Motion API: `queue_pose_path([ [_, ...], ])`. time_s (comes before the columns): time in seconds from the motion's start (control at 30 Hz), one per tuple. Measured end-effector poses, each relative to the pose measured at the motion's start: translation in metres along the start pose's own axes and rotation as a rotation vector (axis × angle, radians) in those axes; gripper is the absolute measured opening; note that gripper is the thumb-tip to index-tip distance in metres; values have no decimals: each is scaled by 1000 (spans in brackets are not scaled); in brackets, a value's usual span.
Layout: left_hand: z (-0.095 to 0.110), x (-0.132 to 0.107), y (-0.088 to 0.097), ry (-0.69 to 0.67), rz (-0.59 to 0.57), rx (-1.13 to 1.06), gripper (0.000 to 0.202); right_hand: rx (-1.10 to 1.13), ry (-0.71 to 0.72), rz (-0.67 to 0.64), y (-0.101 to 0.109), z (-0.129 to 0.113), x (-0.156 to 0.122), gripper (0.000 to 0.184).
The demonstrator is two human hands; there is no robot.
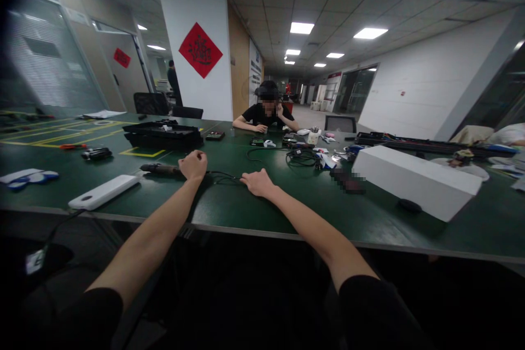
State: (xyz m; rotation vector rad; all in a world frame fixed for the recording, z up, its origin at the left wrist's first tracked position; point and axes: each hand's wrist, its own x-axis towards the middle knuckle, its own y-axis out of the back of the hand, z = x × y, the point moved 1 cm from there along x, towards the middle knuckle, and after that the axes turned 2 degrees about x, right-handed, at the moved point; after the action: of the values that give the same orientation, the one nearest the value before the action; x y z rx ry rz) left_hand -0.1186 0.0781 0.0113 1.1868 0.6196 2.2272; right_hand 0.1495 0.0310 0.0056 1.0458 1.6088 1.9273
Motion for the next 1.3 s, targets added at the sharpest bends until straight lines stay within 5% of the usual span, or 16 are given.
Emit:
queue_pose_path([
  [0.13, 6, -2, 0, -77, -17, -68, 30, 59, -9, 30, 7, 48, -32, 32],
  [0.33, -8, 5, -3, 56, 2, -62, 32, 72, 5, 101, 25, 111, -111, 25],
  [0.5, -8, 4, -4, 36, -41, -73, 32, 19, 13, 97, 48, 133, -180, 24],
  [0.67, -6, 1, -6, 17, -40, -68, 32, -84, -49, 98, 61, 142, -210, 22],
  [0.83, -4, 0, -10, -102, -129, -113, 29, -210, -92, 137, 69, 133, -205, 26],
  [0.93, 14, -9, -13, -372, -231, -127, 26, -120, 28, 130, 67, 117, -186, 35],
  [1.13, 74, -60, -10, -1059, -530, -199, 40, 26, 116, 101, 45, 97, -137, 17],
  [1.3, 94, -81, -9, -1235, -549, -149, 63, -112, 9, 181, 27, 86, -104, 9],
])
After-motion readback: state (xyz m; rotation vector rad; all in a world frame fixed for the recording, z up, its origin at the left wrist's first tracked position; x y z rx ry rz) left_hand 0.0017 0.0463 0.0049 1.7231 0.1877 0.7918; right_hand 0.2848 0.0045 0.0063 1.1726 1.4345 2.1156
